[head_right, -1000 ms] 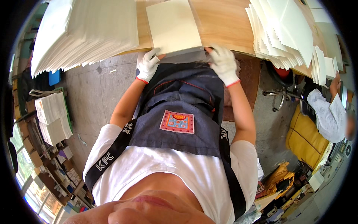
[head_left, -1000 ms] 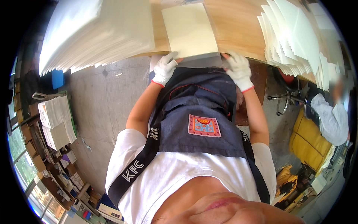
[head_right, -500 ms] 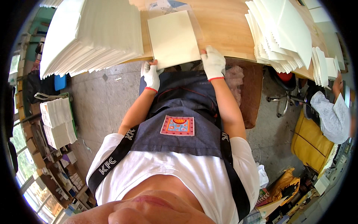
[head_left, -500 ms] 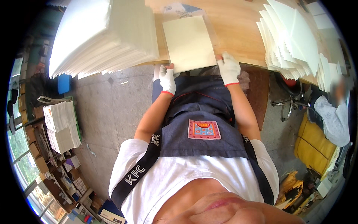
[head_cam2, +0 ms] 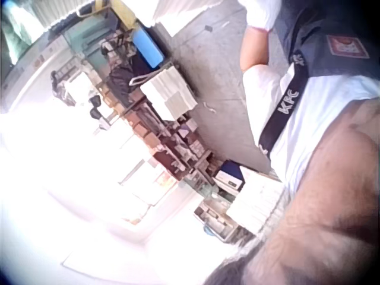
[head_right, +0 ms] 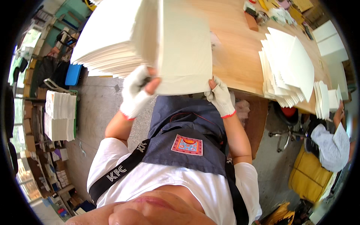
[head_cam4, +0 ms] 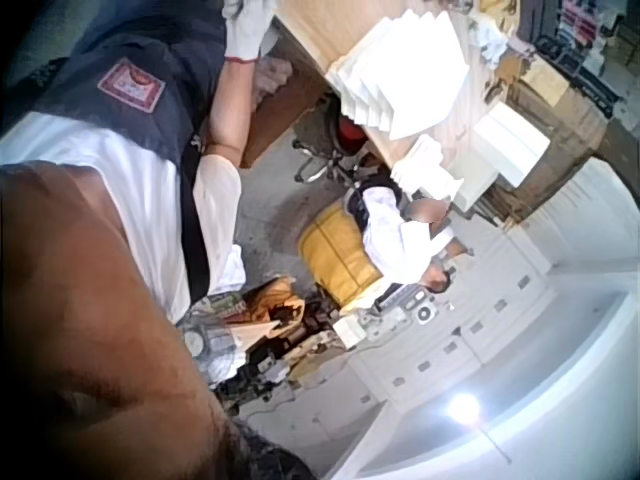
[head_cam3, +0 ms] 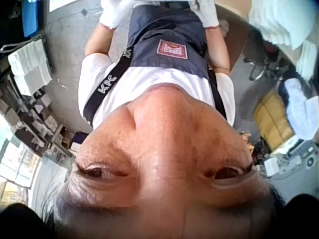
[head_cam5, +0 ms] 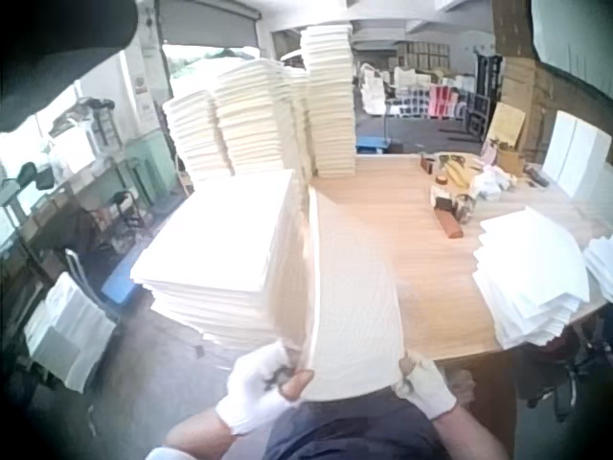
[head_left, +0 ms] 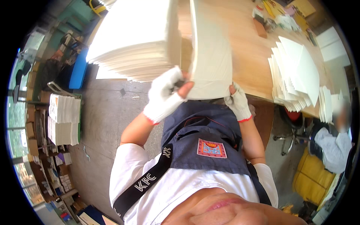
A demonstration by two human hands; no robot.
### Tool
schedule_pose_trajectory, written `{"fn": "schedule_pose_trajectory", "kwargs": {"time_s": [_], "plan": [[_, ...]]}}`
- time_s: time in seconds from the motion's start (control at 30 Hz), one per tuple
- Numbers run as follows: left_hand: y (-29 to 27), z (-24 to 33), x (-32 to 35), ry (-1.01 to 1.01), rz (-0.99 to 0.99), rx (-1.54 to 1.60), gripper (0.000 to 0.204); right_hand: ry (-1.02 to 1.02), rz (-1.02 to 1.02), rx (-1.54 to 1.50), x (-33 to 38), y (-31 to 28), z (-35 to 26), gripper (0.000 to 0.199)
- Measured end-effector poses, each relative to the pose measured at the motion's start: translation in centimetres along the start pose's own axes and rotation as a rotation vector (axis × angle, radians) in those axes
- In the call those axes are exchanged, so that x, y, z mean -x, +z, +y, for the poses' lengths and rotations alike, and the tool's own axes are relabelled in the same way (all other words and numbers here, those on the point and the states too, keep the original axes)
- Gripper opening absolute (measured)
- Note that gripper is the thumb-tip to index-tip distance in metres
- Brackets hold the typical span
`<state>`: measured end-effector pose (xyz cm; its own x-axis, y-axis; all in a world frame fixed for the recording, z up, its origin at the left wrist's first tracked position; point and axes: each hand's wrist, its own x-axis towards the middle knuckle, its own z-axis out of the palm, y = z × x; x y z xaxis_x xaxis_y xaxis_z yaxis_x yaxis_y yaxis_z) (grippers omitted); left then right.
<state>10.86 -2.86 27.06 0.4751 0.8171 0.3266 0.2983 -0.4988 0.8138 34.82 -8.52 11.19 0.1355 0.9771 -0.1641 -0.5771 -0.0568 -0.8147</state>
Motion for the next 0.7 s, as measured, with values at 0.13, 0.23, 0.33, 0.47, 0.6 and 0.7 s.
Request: {"fn": "schedule_pose_trajectory", "kwargs": {"time_s": [0.13, 0.23, 0.33, 0.47, 0.6, 0.7], "plan": [[-6.8, 3.0, -0.9, 0.077, 0.514, 0.213, 0.009, -0.104, -0.224, 0.15, -1.3, 10.0, -8.3, 0.026], [-15.5, 3.2, -3.0, 0.148, 0.57, 0.027, 0.027, -0.169, -0.324, 0.245, -4.4, 18.5, -12.1, 0.027], [-19.6, -0.1, -5.6, 0.118, 0.589, -0.339, 0.036, -0.296, -0.276, 0.507, -6.9, 21.8, -12.6, 0.029], [-16.3, -4.8, -4.9, -0.04, 0.538, 0.155, 0.029, -0.225, -0.295, 0.607, -6.6, 19.7, -12.3, 0.033], [-13.6, -15.1, 1.3, -0.044, 0.984, 0.326, 0.025, -0.316, -0.275, 0.258, -1.5, 12.3, -11.8, 0.033], [-8.8, -24.6, 9.5, -0.349, 0.839, 0.088, 0.026, -0.429, 0.269, 0.23, 3.8, 3.3, -12.1, 0.03]]}}
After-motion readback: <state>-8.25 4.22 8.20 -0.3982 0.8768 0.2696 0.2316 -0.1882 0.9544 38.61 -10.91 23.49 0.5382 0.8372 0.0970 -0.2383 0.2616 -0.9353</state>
